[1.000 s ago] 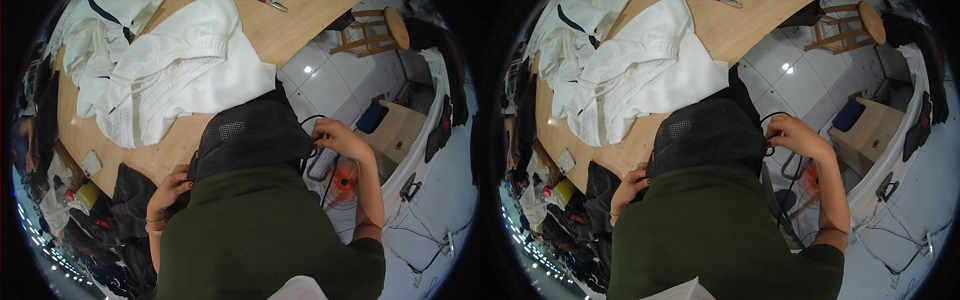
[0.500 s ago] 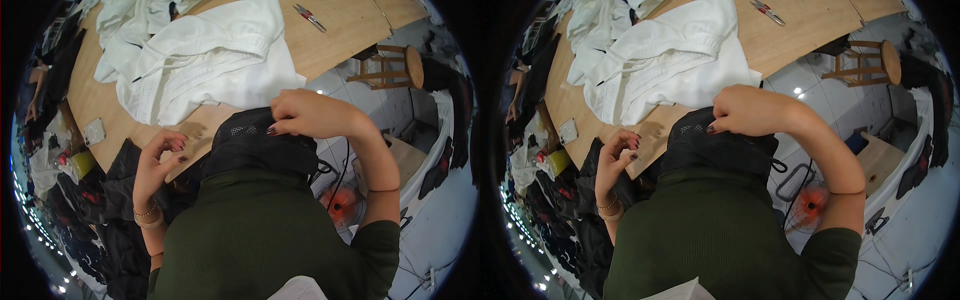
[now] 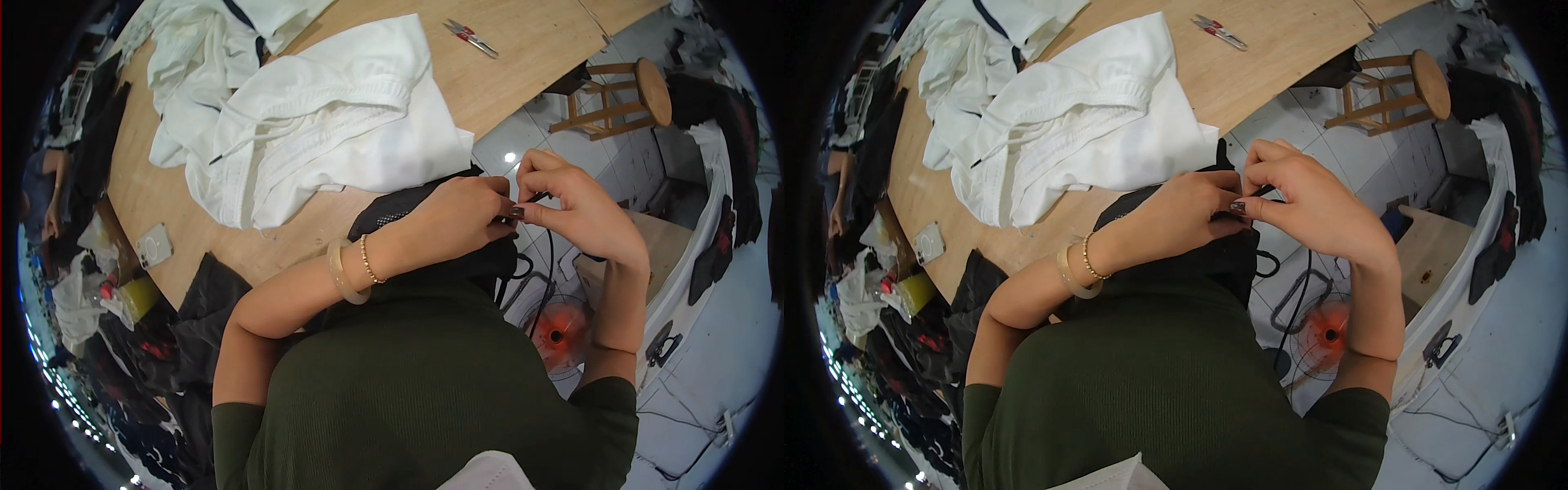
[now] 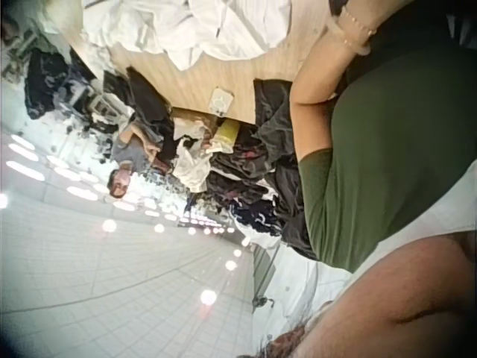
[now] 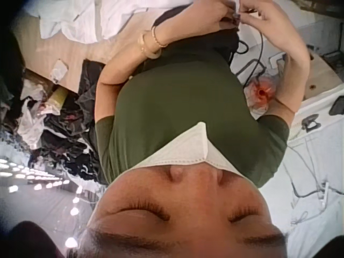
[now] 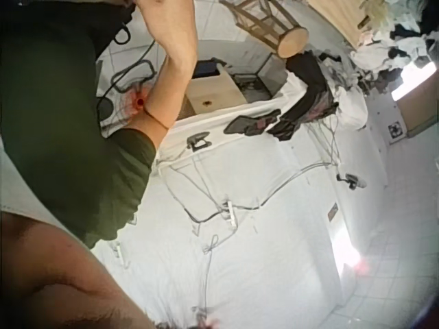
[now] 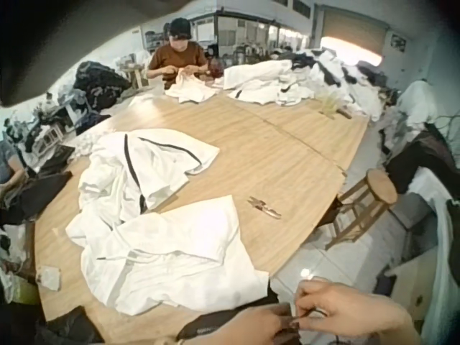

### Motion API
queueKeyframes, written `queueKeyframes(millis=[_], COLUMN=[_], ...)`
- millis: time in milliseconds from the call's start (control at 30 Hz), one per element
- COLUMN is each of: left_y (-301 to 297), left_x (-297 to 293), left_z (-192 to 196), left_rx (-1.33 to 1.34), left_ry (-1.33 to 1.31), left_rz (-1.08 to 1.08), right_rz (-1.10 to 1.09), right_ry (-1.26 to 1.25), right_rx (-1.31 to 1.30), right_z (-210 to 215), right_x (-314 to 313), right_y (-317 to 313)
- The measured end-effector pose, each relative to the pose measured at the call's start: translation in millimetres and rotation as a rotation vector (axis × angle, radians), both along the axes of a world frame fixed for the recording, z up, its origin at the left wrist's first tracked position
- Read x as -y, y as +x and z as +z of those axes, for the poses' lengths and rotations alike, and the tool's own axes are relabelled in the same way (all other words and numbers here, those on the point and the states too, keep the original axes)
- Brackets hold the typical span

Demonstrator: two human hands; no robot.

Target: Trimming excess threads from white athletic garments using thread snips.

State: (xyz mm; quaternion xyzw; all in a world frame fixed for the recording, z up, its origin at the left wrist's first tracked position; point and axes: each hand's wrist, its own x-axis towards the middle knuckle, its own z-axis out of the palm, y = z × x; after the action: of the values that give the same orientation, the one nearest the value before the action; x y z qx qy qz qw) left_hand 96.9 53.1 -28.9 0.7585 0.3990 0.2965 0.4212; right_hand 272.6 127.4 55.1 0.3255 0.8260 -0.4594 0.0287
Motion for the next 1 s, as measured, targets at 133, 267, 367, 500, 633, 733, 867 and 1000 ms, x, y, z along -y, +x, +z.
queueKeyframes(millis=[133,267,367,500,633,733,867,1000], left_y=[3.5,5.9,-0.4,-2.2,-1.0,6.4,1.1,-8.7], left_x=[2.4,2.9,1.3,5.0,-0.3,-0.2,6.2,17.3], left_z=[-2.6,-4.9,-4.2,-9.6,-5.6,-4.5,-0.6,1.8], left_rx=[-0.052,-0.042,-0.037,-0.143,-0.188,-0.165,-0.242,-0.244], left_ry=[-0.006,0.034,0.001,0.176,0.365,0.444,0.533,0.560], left_rz=[-0.002,0.007,-0.014,-0.074,-0.123,-0.120,-0.130,-0.142], right_rz=[-0.087,-0.200,-0.193,-0.414,-0.505,-0.498,-0.394,-0.301], right_ry=[-0.098,-0.239,-0.266,-0.392,-0.421,-0.415,-0.351,-0.323], right_rx=[0.104,0.052,0.035,-0.020,-0.006,0.021,0.078,0.103], right_z=[-10.7,-31.4,-52.3,-59.8,-58.8,-63.0,-55.0,-42.4], right_x=[10.8,21.7,35.5,48.1,55.1,56.2,54.2,51.7], right_y=[26.5,40.3,40.9,38.4,34.9,38.1,39.6,31.2])
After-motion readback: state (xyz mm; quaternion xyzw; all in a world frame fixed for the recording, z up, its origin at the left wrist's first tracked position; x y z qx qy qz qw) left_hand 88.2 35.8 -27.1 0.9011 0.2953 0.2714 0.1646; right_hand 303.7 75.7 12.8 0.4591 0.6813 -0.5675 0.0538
